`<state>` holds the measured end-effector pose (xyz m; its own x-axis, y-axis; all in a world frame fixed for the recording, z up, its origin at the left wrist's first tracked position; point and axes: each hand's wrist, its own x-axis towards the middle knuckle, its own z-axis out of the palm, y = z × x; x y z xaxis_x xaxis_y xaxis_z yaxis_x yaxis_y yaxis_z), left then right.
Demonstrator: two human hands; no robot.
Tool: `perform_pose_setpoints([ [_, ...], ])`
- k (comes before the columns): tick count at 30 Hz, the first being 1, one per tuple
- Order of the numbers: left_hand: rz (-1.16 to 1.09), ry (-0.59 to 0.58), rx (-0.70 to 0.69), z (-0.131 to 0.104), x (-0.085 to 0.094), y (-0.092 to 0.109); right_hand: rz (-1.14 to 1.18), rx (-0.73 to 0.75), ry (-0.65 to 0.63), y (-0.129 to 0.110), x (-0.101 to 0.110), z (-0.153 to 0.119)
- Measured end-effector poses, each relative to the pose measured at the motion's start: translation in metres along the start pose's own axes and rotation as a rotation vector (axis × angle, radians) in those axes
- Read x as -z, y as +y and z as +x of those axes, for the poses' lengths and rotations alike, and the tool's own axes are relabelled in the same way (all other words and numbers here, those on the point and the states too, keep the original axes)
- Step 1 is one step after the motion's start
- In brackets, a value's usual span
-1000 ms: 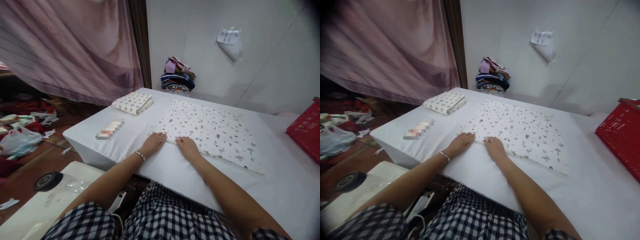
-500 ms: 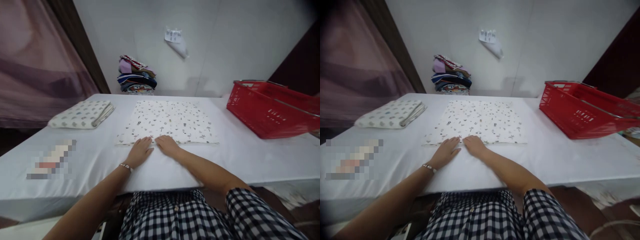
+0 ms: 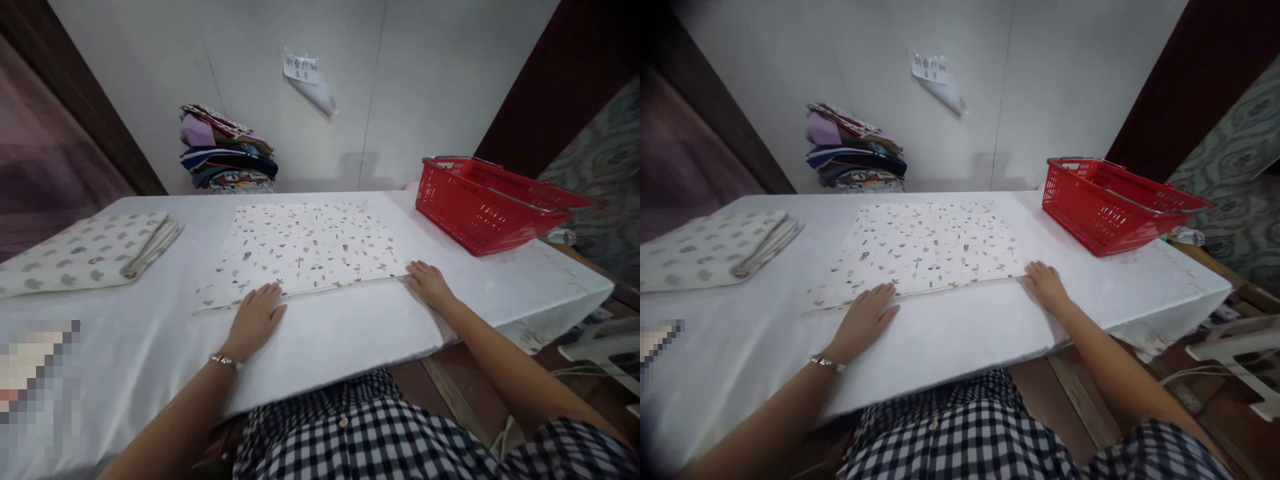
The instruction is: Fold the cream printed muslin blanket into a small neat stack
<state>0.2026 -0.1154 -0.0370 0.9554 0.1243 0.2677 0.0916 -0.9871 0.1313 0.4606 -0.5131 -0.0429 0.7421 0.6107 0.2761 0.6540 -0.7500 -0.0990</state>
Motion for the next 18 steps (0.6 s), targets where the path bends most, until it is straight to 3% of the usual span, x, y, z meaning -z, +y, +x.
perform_pose_setpoints([
  [4, 0.036, -0.022, 0.018, 0.006, 0.005, 0.006, 0.279, -0.3, 0.055, 0.018, 0.012, 0.0],
  [8, 0.029, -0.007, -0.061, 0.024, 0.004, 0.019, 0.632, -0.679, -0.117, 0.013, 0.028, 0.019],
  [12, -0.023, 0.028, -0.144, 0.041, -0.007, 0.026, 0.695, -0.734, -0.239, 0.004, 0.031, 0.04],
  [18, -0.069, 0.037, -0.121, 0.043, -0.019, 0.021, 0.629, -0.726, -0.361, -0.003, 0.02, 0.055],
])
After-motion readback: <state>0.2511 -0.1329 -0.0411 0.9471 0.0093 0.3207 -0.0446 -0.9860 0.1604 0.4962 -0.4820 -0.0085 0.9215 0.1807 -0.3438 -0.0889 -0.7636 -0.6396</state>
